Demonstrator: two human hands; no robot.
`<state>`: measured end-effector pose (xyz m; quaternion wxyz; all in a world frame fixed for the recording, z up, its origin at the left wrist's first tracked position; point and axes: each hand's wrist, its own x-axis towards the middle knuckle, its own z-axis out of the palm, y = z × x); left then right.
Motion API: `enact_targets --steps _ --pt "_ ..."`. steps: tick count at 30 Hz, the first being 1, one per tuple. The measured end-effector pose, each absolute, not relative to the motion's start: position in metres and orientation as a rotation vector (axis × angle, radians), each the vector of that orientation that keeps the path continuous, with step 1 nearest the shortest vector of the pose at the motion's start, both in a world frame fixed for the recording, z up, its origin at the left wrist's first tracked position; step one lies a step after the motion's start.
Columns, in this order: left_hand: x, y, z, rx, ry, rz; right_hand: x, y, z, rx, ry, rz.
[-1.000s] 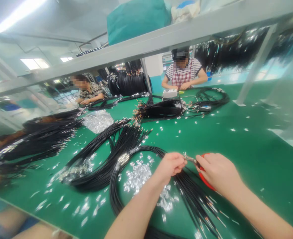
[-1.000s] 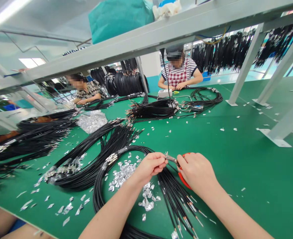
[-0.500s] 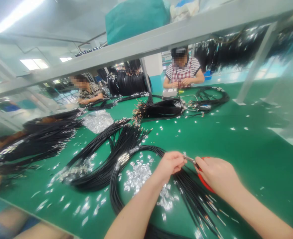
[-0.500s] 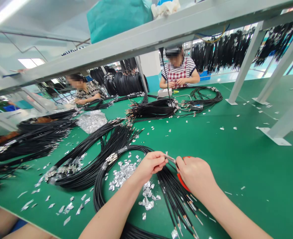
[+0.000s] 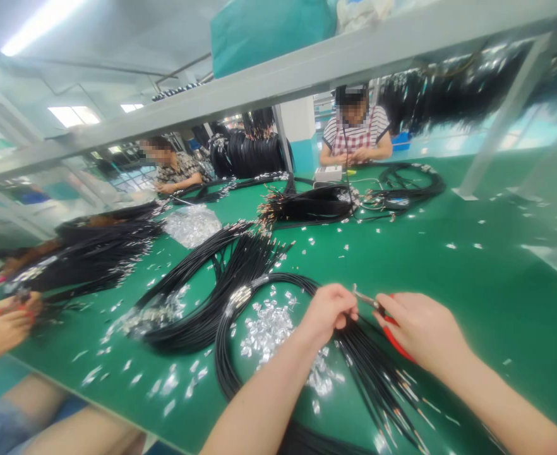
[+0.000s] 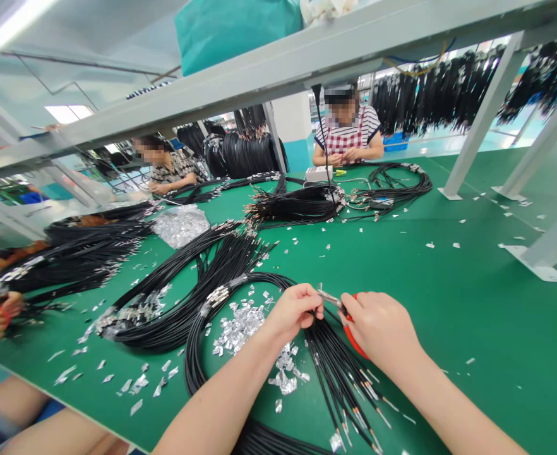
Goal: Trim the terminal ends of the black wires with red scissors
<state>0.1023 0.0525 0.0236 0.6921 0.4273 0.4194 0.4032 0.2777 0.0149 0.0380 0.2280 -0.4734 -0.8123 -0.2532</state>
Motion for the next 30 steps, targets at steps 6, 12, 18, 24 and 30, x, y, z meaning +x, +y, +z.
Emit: enact_targets --steps 6,12,18,24,30 --pt "0.111 0.047 0.021 0.928 0.979 0.994 0.271 0.013 0.034 -1.308 -2.272 -0.773" --pt "0.114 0.042 0.026 0.976 1.078 1.059 0.27 0.011 0.034 -1.331 -2.233 -0.83" --pt "0.116 0.04 0.03 1.023 1.144 1.094 0.268 0.009 0.033 -1.324 -2.221 -0.862" --pt "0.116 0.04 0.03 1.032 1.149 1.071 0.269 0.01 0.032 -1.344 -2.233 -0.859" --pt "0.113 0.038 0.027 1.347 1.207 1.198 0.27 0.01 0.032 -1.344 -2.235 -0.81"
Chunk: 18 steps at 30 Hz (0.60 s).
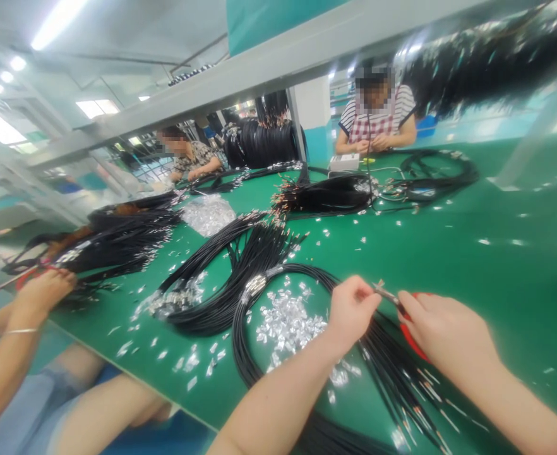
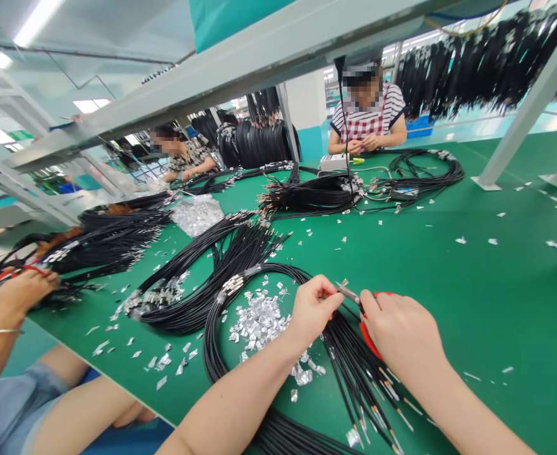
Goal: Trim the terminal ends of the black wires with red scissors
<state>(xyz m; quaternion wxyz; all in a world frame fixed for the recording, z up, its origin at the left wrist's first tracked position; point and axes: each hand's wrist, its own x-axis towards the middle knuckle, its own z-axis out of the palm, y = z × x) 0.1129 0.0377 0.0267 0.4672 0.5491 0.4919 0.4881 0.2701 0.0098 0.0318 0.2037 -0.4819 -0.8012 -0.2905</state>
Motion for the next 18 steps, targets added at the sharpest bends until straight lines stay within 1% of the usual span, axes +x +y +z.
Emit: enact_targets --steps 8,11,14,18 --pt "0.113 0.037 0.022 1.39 1.188 1.225 0.267 0.007 0.034 -1.38 -2.213 -0.75" --pt "0.113 0.039 0.021 1.35 1.176 1.199 0.271 0.01 0.03 -1.385 -2.212 -0.619" --pt "0.11 0.041 0.026 1.23 1.138 1.148 0.278 0.016 0.029 -1.41 -2.107 -0.265" --pt "0.104 0.042 0.035 1.096 1.056 1.215 0.274 0.02 0.039 -1.426 -1.678 0.528"
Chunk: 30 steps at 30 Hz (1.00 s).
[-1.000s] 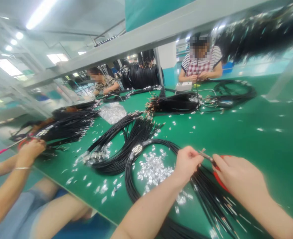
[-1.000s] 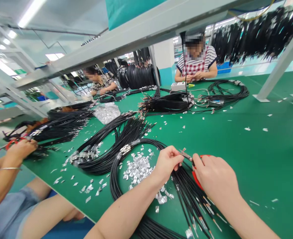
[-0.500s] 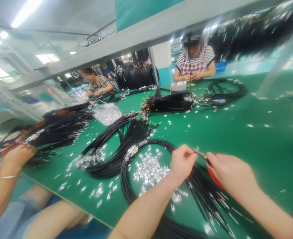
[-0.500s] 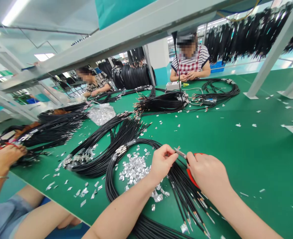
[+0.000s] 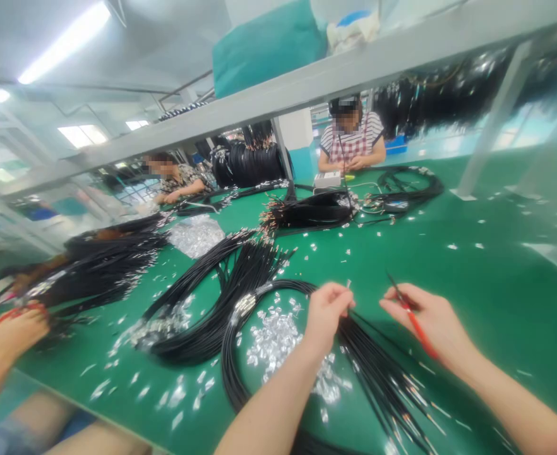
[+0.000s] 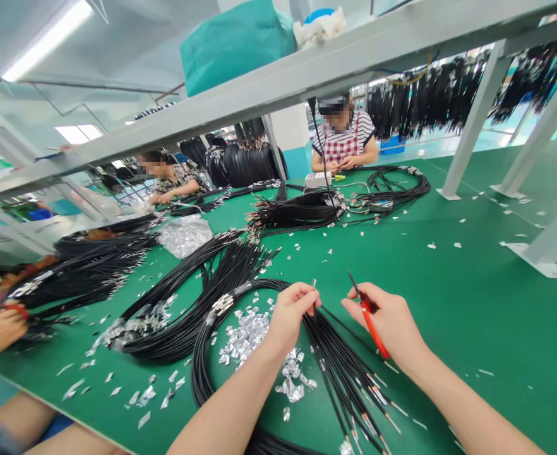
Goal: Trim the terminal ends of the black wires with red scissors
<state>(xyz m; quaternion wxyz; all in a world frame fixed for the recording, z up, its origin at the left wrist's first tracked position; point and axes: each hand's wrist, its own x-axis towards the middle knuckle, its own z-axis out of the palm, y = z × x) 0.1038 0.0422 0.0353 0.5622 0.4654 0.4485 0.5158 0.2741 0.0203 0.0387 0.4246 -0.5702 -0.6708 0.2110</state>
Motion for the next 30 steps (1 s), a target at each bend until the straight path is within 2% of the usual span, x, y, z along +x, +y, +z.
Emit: enact_targets --steps 4,8,11,17,30 --pt "0.096 0.037 0.042 1.112 0.962 1.327 0.246 0.022 0.047 -1.19 -1.36 1.19" --pt "0.087 0.034 0.045 1.068 0.873 1.335 0.216 0.029 0.043 -1.023 -1.257 1.443" --pt "0.081 0.034 0.044 1.058 0.837 1.345 0.203 0.035 0.038 -0.994 -1.25 1.456" --pt "0.081 0.035 0.032 0.877 1.033 1.464 0.196 0.033 0.035 -1.076 -1.318 1.218" --pt "0.078 0.029 0.036 1.384 1.263 1.5 0.193 0.022 0.03 -1.148 -1.385 1.086"
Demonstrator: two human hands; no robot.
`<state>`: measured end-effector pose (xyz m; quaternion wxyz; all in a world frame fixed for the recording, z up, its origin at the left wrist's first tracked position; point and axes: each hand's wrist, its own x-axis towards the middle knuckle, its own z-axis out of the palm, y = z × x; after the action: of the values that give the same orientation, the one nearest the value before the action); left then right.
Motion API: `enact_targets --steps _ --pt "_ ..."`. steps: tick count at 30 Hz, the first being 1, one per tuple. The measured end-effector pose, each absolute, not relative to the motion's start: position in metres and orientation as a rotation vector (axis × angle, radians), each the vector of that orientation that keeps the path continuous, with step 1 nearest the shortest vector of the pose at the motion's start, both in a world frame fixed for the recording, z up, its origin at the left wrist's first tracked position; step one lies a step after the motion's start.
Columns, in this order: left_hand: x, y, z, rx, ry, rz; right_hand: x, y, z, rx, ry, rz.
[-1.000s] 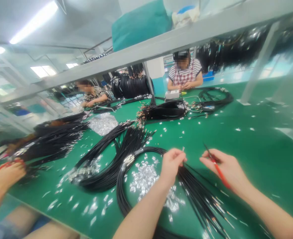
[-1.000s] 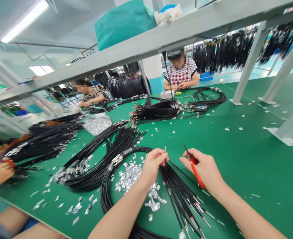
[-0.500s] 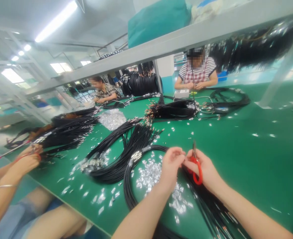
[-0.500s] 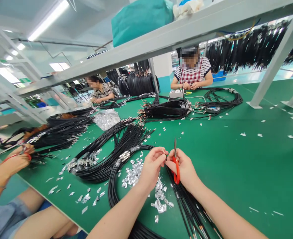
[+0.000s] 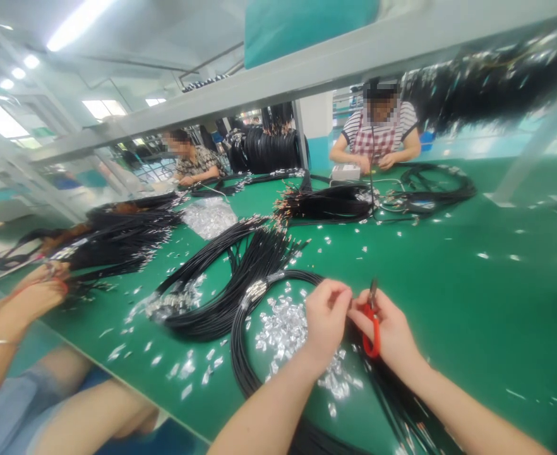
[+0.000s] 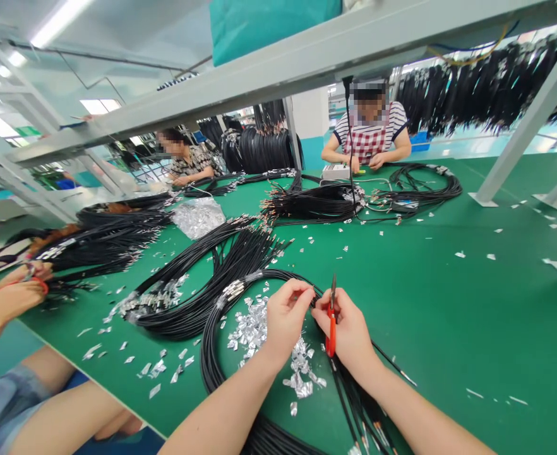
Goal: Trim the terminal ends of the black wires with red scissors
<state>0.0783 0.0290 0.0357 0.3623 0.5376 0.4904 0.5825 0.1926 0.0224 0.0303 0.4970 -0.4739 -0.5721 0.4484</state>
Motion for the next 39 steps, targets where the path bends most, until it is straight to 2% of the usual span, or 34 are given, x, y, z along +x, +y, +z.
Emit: enact_targets --steps 10,19,25,39 --pt "0.095 0.023 0.041 0.91 0.761 1.275 0.215 0.016 0.044 -1.254 -1.265 1.062" --pt "0.108 0.033 0.049 0.857 0.779 1.13 0.257 -0.012 0.047 -1.303 -1.686 1.353" --pt "0.11 0.034 0.048 0.904 0.774 1.074 0.256 -0.012 0.04 -1.379 -1.56 1.461" --pt "0.111 0.032 0.046 1.027 0.805 1.015 0.269 -0.011 0.031 -1.046 -1.419 1.712"
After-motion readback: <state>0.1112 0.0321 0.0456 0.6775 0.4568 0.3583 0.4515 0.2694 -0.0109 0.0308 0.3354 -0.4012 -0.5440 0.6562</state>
